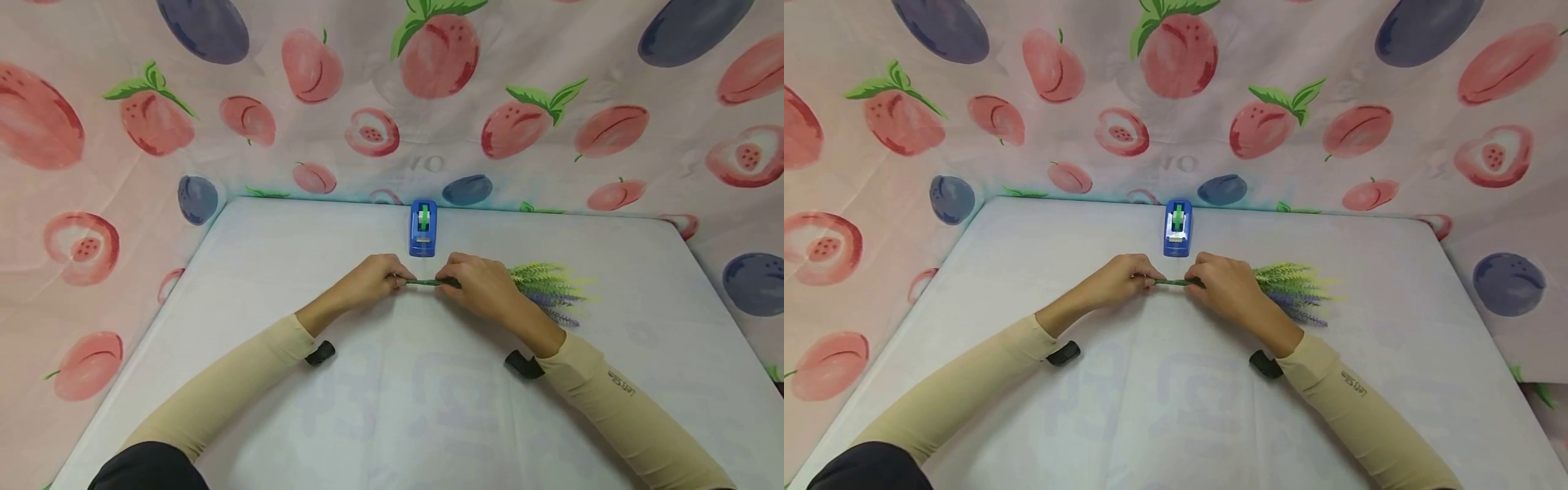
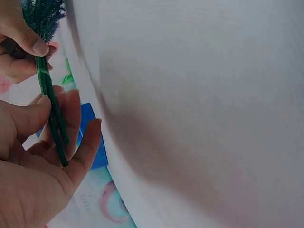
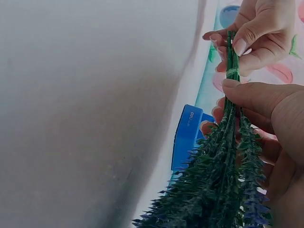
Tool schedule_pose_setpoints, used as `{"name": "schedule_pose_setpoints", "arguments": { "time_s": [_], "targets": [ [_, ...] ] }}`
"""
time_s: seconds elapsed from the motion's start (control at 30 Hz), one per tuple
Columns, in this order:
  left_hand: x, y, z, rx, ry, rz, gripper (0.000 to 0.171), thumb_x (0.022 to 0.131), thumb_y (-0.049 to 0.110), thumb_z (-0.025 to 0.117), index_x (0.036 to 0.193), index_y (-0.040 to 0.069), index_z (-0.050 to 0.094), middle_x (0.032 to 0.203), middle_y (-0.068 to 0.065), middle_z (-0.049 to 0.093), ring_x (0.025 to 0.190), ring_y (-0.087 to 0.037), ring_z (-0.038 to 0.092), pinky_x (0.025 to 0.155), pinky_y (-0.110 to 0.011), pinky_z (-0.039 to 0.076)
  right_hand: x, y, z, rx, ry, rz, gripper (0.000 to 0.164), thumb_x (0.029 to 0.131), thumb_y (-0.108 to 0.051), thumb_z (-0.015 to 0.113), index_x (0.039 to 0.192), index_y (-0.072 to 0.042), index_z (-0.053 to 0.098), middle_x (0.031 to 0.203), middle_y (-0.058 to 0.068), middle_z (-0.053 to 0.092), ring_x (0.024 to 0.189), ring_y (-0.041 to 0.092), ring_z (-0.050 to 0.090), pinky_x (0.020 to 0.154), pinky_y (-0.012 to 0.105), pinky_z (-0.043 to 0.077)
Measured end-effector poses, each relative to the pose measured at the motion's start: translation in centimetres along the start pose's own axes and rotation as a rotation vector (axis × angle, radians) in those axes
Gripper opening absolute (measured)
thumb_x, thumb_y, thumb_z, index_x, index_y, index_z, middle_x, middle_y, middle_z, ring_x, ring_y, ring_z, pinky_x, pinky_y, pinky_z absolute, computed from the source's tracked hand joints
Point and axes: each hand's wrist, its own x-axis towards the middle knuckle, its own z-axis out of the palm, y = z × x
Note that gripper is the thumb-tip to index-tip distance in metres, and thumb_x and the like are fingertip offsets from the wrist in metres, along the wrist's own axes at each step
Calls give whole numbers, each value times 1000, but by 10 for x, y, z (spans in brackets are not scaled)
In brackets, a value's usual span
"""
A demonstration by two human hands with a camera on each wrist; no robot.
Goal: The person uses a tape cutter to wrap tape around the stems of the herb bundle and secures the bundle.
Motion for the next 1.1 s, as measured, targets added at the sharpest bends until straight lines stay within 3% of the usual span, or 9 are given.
{"name": "schedule_pose_setpoints", "arguments": {
  "time_s": [0.17, 0.5, 0.73, 1.1],
  "targets": [
    [0, -1, 1, 15, 37, 21, 23, 96, -1, 64, 110, 8, 80, 100, -4, 74, 94, -15, 65, 84, -30, 52, 2, 0, -1, -9, 3, 4, 14, 90, -23, 79, 102, -18, 81, 92, -4, 69, 71, 12, 63, 57, 31, 50],
    [2, 1, 1, -31, 49, -47, 21, 96, 1, 66, 110, 9, 79, 103, -3, 77, 96, -14, 68, 87, -31, 54, 5, 2, -4, -14, -10, 7, 14, 93, -22, 76, 104, -15, 80, 98, 0, 75, 84, 18, 70, 69, 37, 57],
    [3, -3, 2, 29, 49, -4, 24, 92, -4, 68, 112, 5, 78, 106, -7, 76, 100, -19, 68, 89, -33, 55, 8, 2, -3, 4, -28, 21, 14, 97, -22, 71, 106, -15, 80, 99, 0, 76, 84, 18, 70, 70, 38, 57],
    [2, -2, 0, 73, 44, 33, 24, 95, -2, 67, 115, 4, 77, 111, -9, 75, 109, -23, 67, 95, -36, 53, 14, 4, 2, -14, -90, 58, 16, 89, -23, 80, 103, -16, 78, 95, -2, 74, 80, 17, 67, 67, 39, 56]
  ]
}}
